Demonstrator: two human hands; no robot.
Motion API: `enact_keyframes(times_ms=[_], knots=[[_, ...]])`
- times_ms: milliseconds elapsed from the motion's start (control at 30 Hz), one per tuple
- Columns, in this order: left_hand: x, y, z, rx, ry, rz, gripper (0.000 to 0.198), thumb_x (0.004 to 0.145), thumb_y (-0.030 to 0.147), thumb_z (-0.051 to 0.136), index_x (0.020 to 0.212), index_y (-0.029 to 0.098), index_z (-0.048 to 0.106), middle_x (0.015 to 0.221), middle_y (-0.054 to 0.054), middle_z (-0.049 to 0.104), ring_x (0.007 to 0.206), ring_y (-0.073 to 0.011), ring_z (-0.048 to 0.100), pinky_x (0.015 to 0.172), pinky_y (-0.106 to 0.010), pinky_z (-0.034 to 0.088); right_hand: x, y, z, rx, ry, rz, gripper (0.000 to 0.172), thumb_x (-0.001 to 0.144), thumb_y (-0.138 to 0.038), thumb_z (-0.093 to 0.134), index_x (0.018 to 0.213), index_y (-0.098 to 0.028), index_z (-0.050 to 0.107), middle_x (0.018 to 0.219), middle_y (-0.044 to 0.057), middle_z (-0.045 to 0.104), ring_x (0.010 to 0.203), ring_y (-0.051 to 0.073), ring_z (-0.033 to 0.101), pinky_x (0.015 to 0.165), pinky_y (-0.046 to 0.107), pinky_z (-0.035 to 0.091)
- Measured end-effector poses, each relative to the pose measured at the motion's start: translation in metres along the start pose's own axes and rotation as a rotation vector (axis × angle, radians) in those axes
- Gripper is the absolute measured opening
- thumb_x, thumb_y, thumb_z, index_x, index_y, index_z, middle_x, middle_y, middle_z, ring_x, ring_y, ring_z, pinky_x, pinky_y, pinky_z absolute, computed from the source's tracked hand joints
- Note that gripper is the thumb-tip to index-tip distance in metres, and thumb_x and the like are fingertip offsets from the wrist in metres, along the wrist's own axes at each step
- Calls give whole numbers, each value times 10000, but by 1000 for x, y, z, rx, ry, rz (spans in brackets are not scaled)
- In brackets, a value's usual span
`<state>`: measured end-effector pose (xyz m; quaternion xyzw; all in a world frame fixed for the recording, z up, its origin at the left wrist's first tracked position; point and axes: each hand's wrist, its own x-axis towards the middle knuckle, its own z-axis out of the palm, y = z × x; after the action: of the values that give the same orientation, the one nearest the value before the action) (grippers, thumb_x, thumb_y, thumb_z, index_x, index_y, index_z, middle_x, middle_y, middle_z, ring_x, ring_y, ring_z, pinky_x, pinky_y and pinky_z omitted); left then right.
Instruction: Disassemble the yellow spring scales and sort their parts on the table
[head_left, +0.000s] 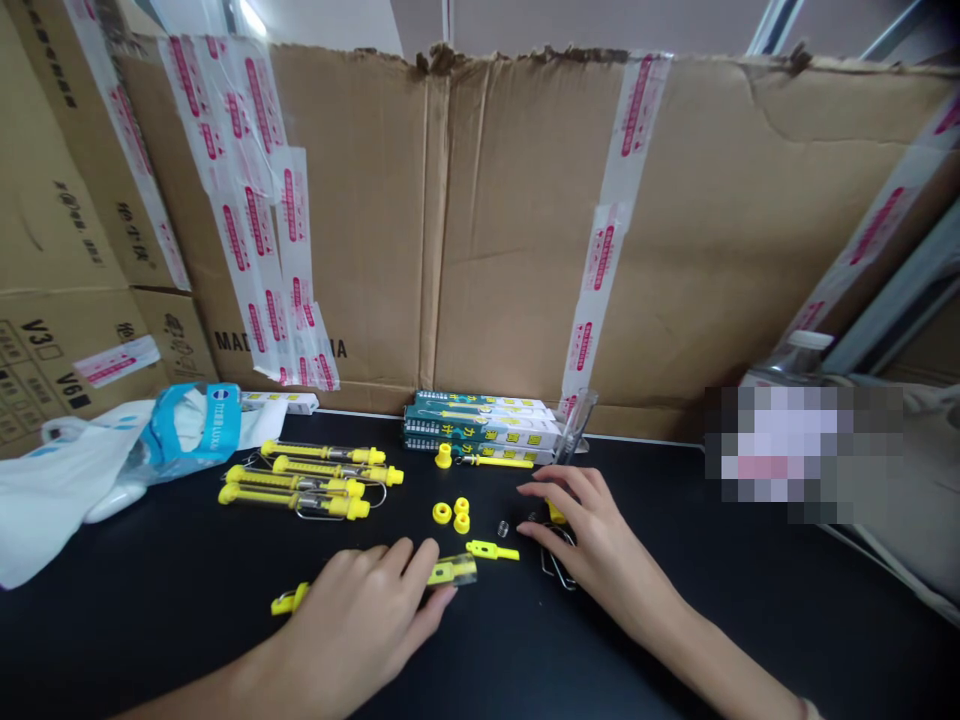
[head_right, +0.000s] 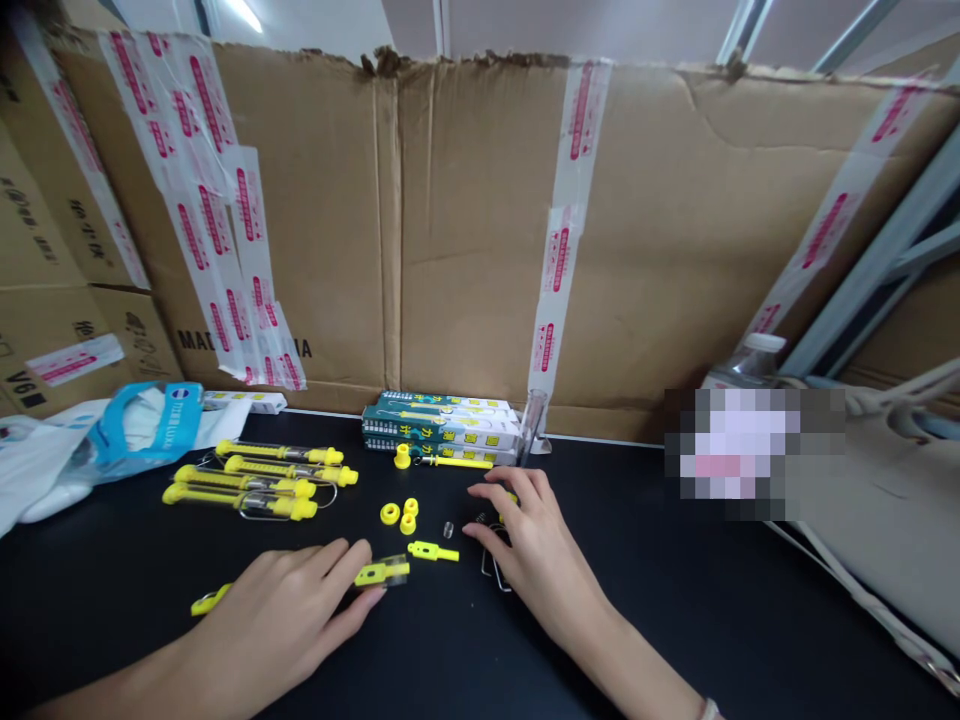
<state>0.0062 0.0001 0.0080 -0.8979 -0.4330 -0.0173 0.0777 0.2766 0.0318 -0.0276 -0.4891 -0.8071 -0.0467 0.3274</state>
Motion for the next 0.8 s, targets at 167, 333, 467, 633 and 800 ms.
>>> enact_keyframes(times_ms=[167, 333, 467, 633, 800], knots=[[-1, 0, 1, -4, 1, -1, 171, 997, 273, 439, 1026, 186, 583, 838, -39, 665, 737, -284, 713, 563, -414, 574, -1, 3, 1, 13, 12, 46, 77, 881, -290, 665, 899, -229, 708, 1018, 94, 639, 967, 282, 581, 845, 490, 540], [0, -1, 2, -26, -5, -1, 174, 1001, 289, 430, 1014, 196, 576, 831, -33, 661, 731, -276, 713, 569, -406, 574, 0, -6, -4, 72, 6, 61, 118, 914, -264, 609, 971, -233, 707, 963, 67, 696, 944, 261, 613, 839, 457, 538], [0, -1, 2, -25, -10, -2, 172, 999, 288, 432, 1015, 194, 575, 830, -37, 662, 727, -280, 712, 562, -410, 574, 1, -16, -6, 154, 11, 97, 194, 934, -238, 541, 1079, -230, 669, 934, 49, 724, 881, 211, 677, 779, 355, 573], [-1, 0, 2, -25, 6, -2, 159, 993, 278, 441, 1013, 193, 575, 828, -38, 664, 717, -288, 711, 555, -430, 574, 1, -24, -8, 218, 4, 133, 162, 917, -219, 552, 1036, -219, 663, 915, 42, 726, 813, 181, 705, 739, 302, 581], [-2, -1, 3, -29, 20, 6, 155, 991, 282, 446, 996, 195, 575, 816, -33, 659, 705, -284, 709, 542, -415, 566, 1, -25, -9, 249, -68, 78, 209, 942, -205, 523, 1013, -261, 711, 958, 36, 713, 915, 196, 664, 809, 338, 560]])
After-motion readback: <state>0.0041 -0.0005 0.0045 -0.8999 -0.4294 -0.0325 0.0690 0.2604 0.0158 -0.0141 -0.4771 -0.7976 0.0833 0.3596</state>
